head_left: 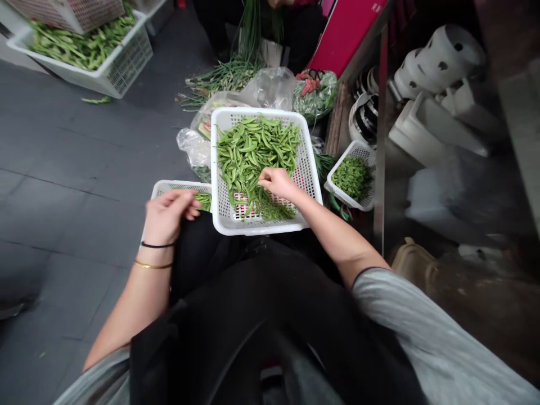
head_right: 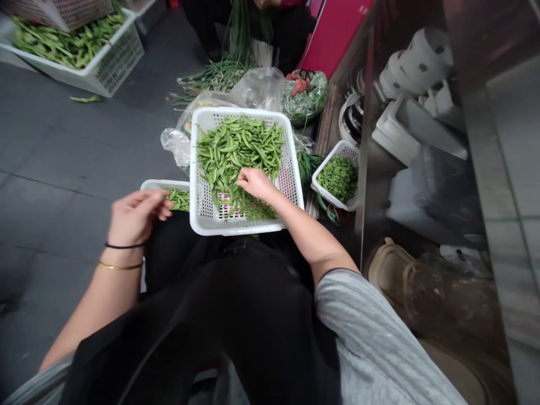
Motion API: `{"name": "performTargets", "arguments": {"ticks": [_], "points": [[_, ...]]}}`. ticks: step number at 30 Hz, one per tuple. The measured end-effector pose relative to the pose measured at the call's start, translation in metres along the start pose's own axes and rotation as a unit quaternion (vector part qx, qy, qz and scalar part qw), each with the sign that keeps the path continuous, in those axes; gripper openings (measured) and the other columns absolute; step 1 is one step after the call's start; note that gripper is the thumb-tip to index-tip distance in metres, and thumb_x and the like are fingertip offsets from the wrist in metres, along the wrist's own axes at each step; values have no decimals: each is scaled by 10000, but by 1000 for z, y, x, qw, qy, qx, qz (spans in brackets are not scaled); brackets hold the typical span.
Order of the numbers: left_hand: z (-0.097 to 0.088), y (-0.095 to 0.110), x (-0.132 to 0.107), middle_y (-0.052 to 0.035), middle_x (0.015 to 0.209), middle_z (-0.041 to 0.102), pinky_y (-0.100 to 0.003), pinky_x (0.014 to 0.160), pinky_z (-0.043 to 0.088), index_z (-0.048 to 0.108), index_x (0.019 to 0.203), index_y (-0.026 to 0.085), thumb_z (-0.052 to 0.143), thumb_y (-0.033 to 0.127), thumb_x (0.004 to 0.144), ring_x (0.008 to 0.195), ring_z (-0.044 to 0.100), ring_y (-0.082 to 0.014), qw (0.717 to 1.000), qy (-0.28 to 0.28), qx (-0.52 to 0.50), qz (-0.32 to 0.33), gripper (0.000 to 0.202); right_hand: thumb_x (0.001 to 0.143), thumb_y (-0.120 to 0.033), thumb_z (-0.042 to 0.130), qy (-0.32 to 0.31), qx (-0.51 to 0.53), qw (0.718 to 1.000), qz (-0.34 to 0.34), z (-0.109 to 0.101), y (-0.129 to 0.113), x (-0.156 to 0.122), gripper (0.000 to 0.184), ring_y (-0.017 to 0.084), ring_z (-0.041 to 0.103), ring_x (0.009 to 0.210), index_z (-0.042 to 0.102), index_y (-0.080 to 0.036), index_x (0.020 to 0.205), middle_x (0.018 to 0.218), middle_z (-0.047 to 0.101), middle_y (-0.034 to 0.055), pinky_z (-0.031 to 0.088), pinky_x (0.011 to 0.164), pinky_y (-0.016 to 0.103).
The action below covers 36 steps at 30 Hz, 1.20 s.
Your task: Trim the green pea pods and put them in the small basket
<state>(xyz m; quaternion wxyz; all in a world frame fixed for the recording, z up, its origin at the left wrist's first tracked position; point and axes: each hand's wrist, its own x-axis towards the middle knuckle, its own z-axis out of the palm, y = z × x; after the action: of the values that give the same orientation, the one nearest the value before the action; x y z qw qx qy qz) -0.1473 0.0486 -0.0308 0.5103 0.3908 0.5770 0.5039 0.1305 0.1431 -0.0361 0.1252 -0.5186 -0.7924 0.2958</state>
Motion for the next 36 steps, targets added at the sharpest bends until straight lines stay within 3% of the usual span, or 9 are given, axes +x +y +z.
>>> {"name": "performTargets", "arguments": {"ticks": [2, 5, 9, 15, 19, 25, 29, 33, 36], "points": [[46, 10, -18, -84, 702, 704, -204, 414, 447, 694, 887, 92, 715, 389, 731, 519, 615, -121, 986, -116, -56, -109, 336, 827, -225, 604, 48, 75, 995, -44, -11, -9, -34, 100, 110, 573, 642, 631, -130, 807, 695, 649, 7, 428, 663, 226], [99, 4, -35, -70, 643, 680, -183, 400, 447, 672, 814, 84, 785, 379, 641, 474, 592, -103, 949, -180, -151, -210, 360, 828, -289, 626, 63, 122, 976, -169, -9, -27, -87, 146, 124, 584, 716, 625, -151, 781, 769, 656, 30, 442, 695, 240], [127, -9, -48, -6, 555, 621, -176, 422, 461, 628, 718, 105, 833, 277, 570, 449, 557, -81, 937, -197, -193, -212, 305, 867, -289, 577, 40, 189, 963, -187, 5, -35, -126, 145, 113, 575, 688, 607, -168, 794, 772, 645, 25, 452, 668, 228], [138, 1, -50, 8, 556, 592, -173, 416, 459, 620, 741, 107, 796, 348, 632, 441, 524, -67, 944, -188, -203, -179, 317, 825, -198, 541, 11, 88, 970, -227, -10, -25, -110, 73, 116, 486, 703, 549, -165, 761, 767, 529, 16, 404, 666, 231], [131, 9, -43, -11, 608, 641, -165, 446, 472, 670, 866, 101, 804, 308, 633, 456, 538, -63, 954, -199, -177, -137, 339, 829, -255, 550, -29, 69, 964, -255, -23, -27, -98, 117, 102, 442, 647, 522, -174, 750, 729, 492, -8, 374, 623, 223], [119, 6, -41, -4, 601, 647, -188, 538, 543, 612, 746, 116, 792, 257, 649, 512, 600, -79, 950, -128, -231, -168, 248, 870, -328, 549, 121, 105, 969, -186, -7, -30, -114, 165, 126, 527, 705, 568, -164, 873, 790, 570, 37, 446, 681, 253], [124, 3, -44, -15, 633, 668, -207, 596, 569, 591, 749, 120, 782, 254, 665, 562, 633, -93, 950, -124, -238, -162, 248, 886, -270, 518, 148, 114, 970, -156, -2, -32, -117, 148, 135, 558, 724, 587, -172, 799, 755, 615, 41, 456, 716, 270], [122, 2, -44, -27, 651, 673, -203, 555, 562, 626, 784, 106, 799, 261, 639, 548, 628, -98, 937, -187, -238, -172, 273, 855, -275, 543, 34, 261, 961, -83, -2, -38, -117, 139, 102, 572, 577, 568, -167, 770, 638, 610, -9, 469, 607, 238], [115, 2, -44, -41, 639, 669, -214, 494, 548, 662, 828, 97, 792, 244, 645, 503, 620, -114, 912, -292, -205, -202, 269, 836, -356, 555, -56, 392, 918, -19, -6, -29, -117, 203, 93, 567, 503, 548, -164, 772, 581, 598, -28, 476, 533, 226]]}}
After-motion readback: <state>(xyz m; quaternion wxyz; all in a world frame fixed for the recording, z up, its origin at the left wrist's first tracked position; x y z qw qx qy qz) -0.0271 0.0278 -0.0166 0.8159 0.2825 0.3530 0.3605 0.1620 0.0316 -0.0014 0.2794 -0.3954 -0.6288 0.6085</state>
